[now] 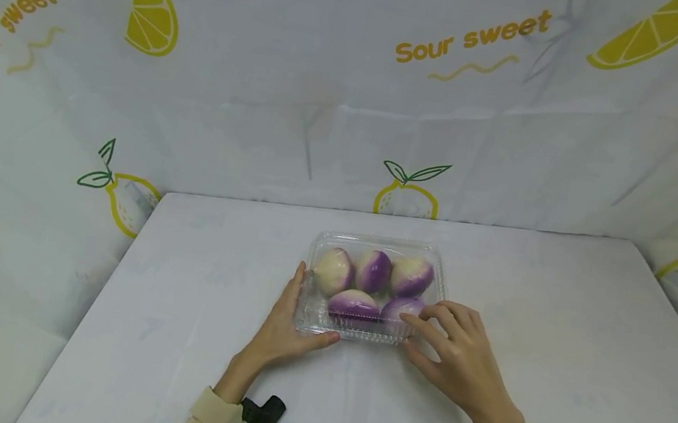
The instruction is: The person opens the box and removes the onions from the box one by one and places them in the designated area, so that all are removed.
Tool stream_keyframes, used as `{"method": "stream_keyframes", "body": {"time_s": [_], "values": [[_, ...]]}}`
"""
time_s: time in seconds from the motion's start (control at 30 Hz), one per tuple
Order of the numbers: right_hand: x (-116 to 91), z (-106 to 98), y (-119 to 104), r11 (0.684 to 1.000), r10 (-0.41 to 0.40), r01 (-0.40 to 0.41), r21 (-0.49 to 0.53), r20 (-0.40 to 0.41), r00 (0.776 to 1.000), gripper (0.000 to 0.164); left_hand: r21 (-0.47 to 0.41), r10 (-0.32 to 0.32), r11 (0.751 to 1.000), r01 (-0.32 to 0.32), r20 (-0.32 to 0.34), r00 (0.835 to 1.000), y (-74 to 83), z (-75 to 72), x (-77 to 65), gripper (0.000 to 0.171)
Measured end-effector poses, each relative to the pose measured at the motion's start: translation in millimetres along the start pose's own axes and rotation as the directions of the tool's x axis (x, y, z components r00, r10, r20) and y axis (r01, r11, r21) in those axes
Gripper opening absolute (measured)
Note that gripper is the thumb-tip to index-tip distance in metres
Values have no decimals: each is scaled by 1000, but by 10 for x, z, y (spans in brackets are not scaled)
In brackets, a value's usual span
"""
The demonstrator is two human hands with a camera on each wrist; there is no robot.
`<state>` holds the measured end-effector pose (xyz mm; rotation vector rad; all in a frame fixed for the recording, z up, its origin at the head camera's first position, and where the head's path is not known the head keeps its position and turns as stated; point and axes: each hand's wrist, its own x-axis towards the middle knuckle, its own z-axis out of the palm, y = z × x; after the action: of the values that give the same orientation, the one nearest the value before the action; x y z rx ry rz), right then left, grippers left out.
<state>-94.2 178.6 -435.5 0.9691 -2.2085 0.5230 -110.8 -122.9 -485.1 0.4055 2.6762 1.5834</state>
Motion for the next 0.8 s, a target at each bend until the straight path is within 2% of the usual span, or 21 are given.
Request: {"method": "stream_keyframes", "body": {"time_s": [0.27, 0.5, 0.8], "values": [[57, 40, -62, 999, 11, -9, -38, 28, 1000, 25, 1, 13, 1000, -13, -6, 1000, -2, -5, -3, 134], [135, 153, -134, 999, -16, 16, -33, -3, 1000, 32, -7, 11, 1000, -11, -9, 1000, -4, -5, -15, 133], [228, 282, -210, 998, -56, 55, -27, -19, 998, 29, -3, -1, 1000, 1, 15, 1000, -15, -6, -11, 130]]}}
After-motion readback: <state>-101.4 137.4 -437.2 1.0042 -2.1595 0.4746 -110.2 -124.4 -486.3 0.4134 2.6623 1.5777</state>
